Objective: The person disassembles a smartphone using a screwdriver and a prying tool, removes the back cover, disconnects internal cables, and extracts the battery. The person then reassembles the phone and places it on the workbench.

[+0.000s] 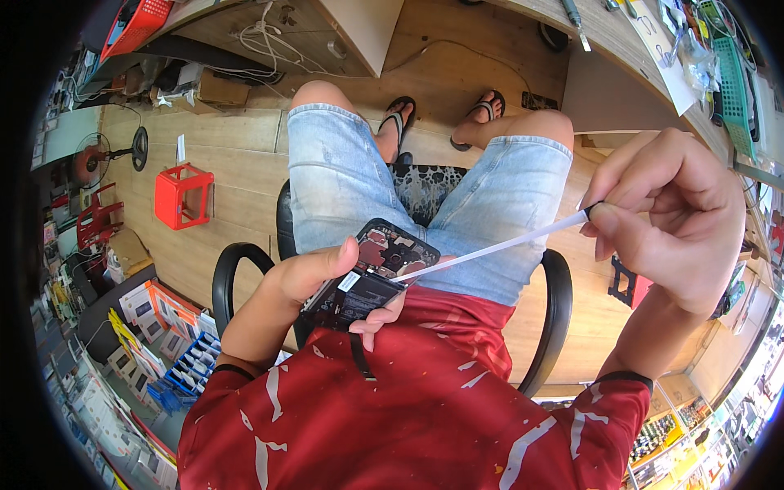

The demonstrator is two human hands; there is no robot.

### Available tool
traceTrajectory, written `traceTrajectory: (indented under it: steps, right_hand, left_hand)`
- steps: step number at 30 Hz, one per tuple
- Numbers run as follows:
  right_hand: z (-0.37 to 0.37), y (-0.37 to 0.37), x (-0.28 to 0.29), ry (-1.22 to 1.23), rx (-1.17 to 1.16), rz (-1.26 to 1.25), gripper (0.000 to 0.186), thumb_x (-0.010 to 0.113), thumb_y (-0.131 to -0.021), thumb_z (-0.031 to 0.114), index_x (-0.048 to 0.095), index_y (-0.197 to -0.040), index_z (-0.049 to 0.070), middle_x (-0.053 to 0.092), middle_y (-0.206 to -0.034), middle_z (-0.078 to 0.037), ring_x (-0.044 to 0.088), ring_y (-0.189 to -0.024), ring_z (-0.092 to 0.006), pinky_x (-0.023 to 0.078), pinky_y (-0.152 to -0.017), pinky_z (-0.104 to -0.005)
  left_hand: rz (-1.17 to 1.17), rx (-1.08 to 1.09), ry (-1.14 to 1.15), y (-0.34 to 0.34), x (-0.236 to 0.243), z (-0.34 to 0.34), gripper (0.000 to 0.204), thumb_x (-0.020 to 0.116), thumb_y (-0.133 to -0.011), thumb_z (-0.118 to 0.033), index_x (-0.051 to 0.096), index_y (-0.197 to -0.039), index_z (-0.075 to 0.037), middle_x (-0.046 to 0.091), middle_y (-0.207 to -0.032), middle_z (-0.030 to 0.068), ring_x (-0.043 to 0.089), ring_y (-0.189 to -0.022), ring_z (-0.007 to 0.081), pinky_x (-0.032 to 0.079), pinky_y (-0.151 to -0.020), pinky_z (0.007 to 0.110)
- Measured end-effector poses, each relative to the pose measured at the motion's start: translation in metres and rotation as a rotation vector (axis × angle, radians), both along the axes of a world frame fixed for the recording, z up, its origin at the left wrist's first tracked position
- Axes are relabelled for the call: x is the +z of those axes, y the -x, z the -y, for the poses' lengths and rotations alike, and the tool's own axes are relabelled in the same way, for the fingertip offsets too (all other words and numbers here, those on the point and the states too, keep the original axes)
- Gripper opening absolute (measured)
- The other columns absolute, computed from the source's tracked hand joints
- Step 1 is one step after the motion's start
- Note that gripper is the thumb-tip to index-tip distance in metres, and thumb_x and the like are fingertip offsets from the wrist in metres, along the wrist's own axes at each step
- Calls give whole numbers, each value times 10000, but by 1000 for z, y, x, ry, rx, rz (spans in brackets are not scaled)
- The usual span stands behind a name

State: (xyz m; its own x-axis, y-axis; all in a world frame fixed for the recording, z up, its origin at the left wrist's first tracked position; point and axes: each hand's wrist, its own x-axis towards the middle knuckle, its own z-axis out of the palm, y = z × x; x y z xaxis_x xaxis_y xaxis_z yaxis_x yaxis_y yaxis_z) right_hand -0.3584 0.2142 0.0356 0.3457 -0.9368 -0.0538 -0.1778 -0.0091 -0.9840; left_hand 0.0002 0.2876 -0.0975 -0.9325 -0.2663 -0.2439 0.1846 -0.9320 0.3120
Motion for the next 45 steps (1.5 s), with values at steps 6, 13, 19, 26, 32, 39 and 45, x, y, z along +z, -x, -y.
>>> traceTrajectory:
  steps: [6,13,19,26,32,39,45]
  right_hand:
    - [2,10,0,-7,-19,-29,168,726,-866,-163,613,-924,-54,722,-994,-217,738,-689,-152,605,-618,-235]
    - [8,24,-5,-4,-19,-31,146,705,-884,-148,604,-921,-50,703,-996,-209,730,-669,-153,617,-622,-247]
    - [11,41,-7,-20,-38,-51,127,716,-914,-86,599,-929,-41,677,-1002,-193,708,-638,-145,626,-641,-255]
    - [16,65,-13,-33,-67,-58,186,772,-958,31,595,-943,-24,625,-1011,-158,638,-594,-86,579,-626,-211]
    - [22,80,-13,-14,-46,-46,210,778,-976,75,591,-964,-19,620,-1017,-150,632,-604,-77,554,-623,-180]
    - [30,105,-13,-34,-45,-76,211,767,-990,96,582,-976,-5,610,-1028,-134,626,-611,-57,558,-640,-162]
    - [33,121,-20,-39,-73,-100,207,756,-1002,112,579,-978,6,605,-1027,-116,590,-593,-28,584,-682,-164]
  left_hand:
    - [34,-7,0,-3,-9,-3,957,434,-1082,-806,457,-1648,-35,652,-912,108,638,-697,167,603,-647,346]
    - [70,-82,9,-10,-16,0,1107,458,-1020,-869,410,-1656,37,678,-1023,161,684,-730,204,690,-733,479]
    - [72,-117,-12,-14,-23,-2,1145,471,-1011,-878,376,-1683,44,678,-1011,148,685,-737,191,690,-730,466]
    - [73,-135,-3,-16,-22,-1,1081,448,-1027,-866,382,-1618,36,677,-991,136,673,-727,182,675,-722,439]
    - [84,-91,-112,-15,-19,-5,860,352,-1124,-770,666,-1206,26,684,-931,120,662,-696,190,602,-659,349]
    - [35,-205,-31,-15,-20,6,1265,451,-984,-917,131,-1784,9,658,-975,105,651,-709,168,676,-738,433]
    - [48,-198,-49,-17,-20,3,1275,471,-976,-917,142,-1781,15,674,-972,111,659,-707,179,674,-715,448]
